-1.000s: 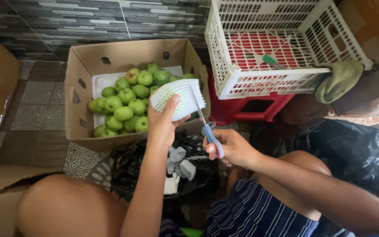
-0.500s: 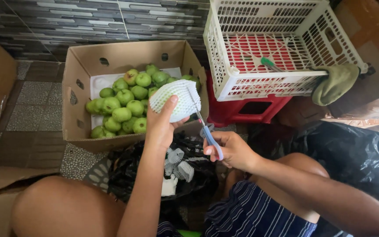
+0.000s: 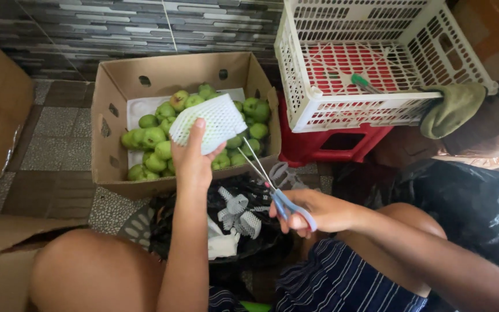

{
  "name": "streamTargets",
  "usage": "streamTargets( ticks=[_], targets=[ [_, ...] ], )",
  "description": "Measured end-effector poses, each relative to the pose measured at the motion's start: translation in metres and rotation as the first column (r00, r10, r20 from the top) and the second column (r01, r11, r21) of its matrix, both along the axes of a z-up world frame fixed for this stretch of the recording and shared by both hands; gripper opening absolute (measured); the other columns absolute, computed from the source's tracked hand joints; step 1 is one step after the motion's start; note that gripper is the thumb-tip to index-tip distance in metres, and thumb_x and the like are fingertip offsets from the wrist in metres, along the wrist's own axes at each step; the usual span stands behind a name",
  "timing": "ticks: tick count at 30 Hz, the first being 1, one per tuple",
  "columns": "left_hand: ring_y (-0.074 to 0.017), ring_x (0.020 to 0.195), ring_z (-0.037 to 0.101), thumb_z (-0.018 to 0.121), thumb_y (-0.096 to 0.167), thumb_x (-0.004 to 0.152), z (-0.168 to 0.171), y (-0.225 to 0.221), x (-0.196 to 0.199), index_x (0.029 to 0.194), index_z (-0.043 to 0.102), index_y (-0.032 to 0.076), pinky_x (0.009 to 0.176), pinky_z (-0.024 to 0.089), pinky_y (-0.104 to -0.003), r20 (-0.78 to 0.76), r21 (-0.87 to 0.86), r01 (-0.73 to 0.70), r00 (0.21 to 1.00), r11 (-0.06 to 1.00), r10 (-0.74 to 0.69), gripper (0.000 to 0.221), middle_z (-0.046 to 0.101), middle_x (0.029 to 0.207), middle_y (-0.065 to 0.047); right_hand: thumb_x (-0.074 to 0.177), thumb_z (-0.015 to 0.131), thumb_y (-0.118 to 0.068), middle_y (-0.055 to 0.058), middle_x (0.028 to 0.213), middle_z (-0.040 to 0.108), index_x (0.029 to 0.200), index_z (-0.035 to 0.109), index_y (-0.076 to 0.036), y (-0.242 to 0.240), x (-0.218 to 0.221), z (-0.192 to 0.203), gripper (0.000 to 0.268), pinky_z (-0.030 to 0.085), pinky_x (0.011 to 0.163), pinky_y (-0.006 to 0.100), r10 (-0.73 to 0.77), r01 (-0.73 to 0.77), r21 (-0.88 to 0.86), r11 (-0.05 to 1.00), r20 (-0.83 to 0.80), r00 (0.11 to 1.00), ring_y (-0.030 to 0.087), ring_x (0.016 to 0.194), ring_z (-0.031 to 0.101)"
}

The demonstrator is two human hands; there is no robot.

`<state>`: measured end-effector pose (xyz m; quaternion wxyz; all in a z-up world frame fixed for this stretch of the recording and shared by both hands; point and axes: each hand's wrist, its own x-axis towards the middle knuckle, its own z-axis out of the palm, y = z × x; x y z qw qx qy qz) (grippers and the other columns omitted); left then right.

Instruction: Wrapping green apples in white foam protective sleeves and placing them into a cardboard box.

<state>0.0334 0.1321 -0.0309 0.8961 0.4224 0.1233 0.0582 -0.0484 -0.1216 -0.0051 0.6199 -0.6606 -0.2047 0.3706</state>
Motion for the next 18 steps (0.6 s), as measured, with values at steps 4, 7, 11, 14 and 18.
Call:
streamTargets(
  ticks=[4, 7, 11, 14, 18],
  targets=[
    [-0.0326, 0.107, 0.067, 0.079, 0.03, 0.087, -0.001, -0.002, -0.004, 0.13, 0.043, 0.008, 0.078, 0.07, -0.044, 0.002, 0.011, 0.014, 1.0, 1.0, -0.014, 0.06, 0.061, 0.119, -0.018, 0.078, 0.074, -0.07, 0.018, 0.081, 0.074, 0.097, 0.066, 0.001, 0.003, -0.001, 0.011, 0.075, 0.06, 0.046, 0.033, -0.038, 0.037, 0.048, 0.998, 0.029, 0.999, 0.018, 0.055, 0.068],
    [-0.0331, 0.106, 0.067, 0.079, 0.028, 0.087, -0.002, -0.014, -0.006, 0.131, 0.044, 0.008, 0.076, 0.069, -0.044, -0.004, 0.015, 0.057, 0.998, 0.998, -0.057, 0.059, 0.061, 0.119, -0.017, 0.082, 0.071, -0.068, 0.012, 0.065, 0.069, 0.09, 0.068, 0.001, 0.008, 0.007, 0.022, 0.069, 0.055, 0.043, 0.029, -0.025, 0.021, 0.056, 0.998, 0.071, 0.997, 0.016, 0.049, 0.064],
    [-0.0305, 0.107, 0.065, 0.08, 0.03, 0.085, 0.012, -0.022, -0.013, 0.13, 0.041, 0.008, 0.078, 0.069, -0.045, -0.025, 0.007, 0.055, 0.998, 0.998, -0.055, 0.063, 0.059, 0.12, -0.015, 0.081, 0.073, -0.065, 0.015, 0.073, 0.072, 0.09, 0.066, -0.001, 0.005, 0.008, 0.015, 0.065, 0.058, 0.044, 0.032, -0.06, 0.056, 0.066, 0.996, 0.069, 0.996, 0.017, 0.05, 0.066],
    [-0.029, 0.107, 0.063, 0.078, 0.028, 0.086, 0.007, -0.024, -0.012, 0.13, 0.039, 0.009, 0.079, 0.068, -0.047, -0.047, -0.006, 0.07, 0.996, 0.998, -0.07, 0.063, 0.054, 0.122, -0.013, 0.085, 0.072, -0.059, 0.013, 0.061, 0.068, 0.086, 0.068, 0.001, 0.003, 0.008, 0.014, 0.06, 0.056, 0.043, 0.031, -0.049, 0.044, 0.051, 0.998, 0.107, 0.993, 0.018, 0.046, 0.064],
    [-0.0343, 0.104, 0.066, 0.081, 0.026, 0.084, -0.001, -0.034, -0.013, 0.133, 0.043, 0.01, 0.073, 0.07, -0.048, -0.066, -0.037, 0.148, 0.986, 0.988, -0.151, 0.063, 0.057, 0.12, -0.017, 0.084, 0.073, -0.058, 0.017, 0.07, 0.071, 0.09, 0.067, 0.001, 0.001, 0.01, 0.004, 0.059, 0.058, 0.044, 0.033, -0.122, 0.116, 0.063, 0.991, 0.111, 0.986, 0.019, 0.049, 0.065]
  ],
)
